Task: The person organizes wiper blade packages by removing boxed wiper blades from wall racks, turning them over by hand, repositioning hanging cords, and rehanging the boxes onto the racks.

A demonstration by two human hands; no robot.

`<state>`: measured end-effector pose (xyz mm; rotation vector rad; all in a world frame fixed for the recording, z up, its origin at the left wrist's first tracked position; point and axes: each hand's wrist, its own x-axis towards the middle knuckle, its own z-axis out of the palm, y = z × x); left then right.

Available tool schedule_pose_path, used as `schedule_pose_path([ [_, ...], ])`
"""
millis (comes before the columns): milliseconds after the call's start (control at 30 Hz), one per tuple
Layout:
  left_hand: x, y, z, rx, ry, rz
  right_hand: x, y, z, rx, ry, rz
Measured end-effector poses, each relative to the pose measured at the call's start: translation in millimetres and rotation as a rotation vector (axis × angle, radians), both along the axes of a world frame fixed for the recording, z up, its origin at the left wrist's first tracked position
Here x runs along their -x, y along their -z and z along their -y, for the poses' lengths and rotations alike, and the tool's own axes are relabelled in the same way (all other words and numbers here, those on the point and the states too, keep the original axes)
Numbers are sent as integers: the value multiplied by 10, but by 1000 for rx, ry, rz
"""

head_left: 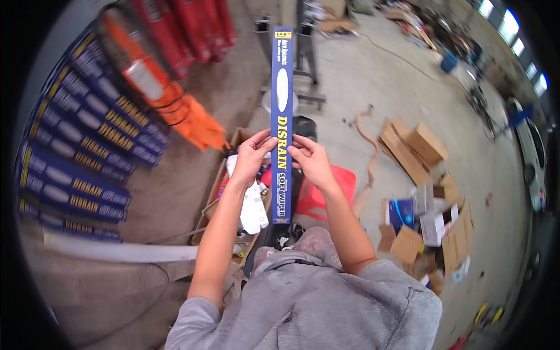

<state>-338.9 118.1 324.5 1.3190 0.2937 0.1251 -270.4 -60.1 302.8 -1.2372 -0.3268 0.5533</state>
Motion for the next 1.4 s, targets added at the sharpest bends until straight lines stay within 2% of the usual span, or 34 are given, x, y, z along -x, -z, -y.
schedule_pose_path([
  [200, -718, 700, 976, 9, 228, -193, -407, 610, 1029, 70, 305, -87],
  [333, -923, 911, 1354, 47, 286, -226, -589, 770, 1459, 67, 315, -110],
  [467, -1084, 928, 1420, 62, 250, -218, -729, 858, 1503, 72, 308, -120],
  [533, -1116, 892, 1454, -110, 270, -203, -779, 916, 1483, -54, 345, -140],
  [567, -1118, 854, 1548, -242, 194, -135, -774, 915, 1465, -58, 341, -139],
  [600, -1105, 760, 1675, -531, 81, -7, -756, 903, 1443, -111, 343, -212],
  [667, -1014, 495, 1857, -886, 70, 129, -808, 947, 1447, -162, 344, -290],
  [700, -1016, 642, 1890, -808, 38, 288, -835, 1004, 1457, -249, 260, -316],
  [800, -1021, 632, 1928, -807, -2, 330, -918, 1028, 1522, -379, 144, -392],
  [833, -995, 595, 1930, -757, 25, 222, -939, 1019, 1530, -385, 115, -369],
  [933, -968, 503, 1914, -727, 16, 135, -989, 1031, 1512, -382, 79, -340],
  [1033, -869, 433, 1918, -820, 34, 129, -1003, 1000, 1513, -785, -129, -497],
  [1200, -851, 628, 1944, -1010, 177, 103, -966, 1618, 1437, -1001, -190, -612],
  [1267, -886, 895, 1889, -985, 198, 55, -953, 1885, 1432, -660, 16, -725],
  [1300, -890, 1200, 1825, -994, 206, 6, -980, 2072, 1431, -488, 2, -611],
  [1333, -919, 1458, 1779, -1005, 214, -38, -968, 2135, 1372, -161, 186, -654],
  [1400, -908, 1834, 1791, -973, 249, -160, -893, 2555, 1274, 265, 296, -446],
])
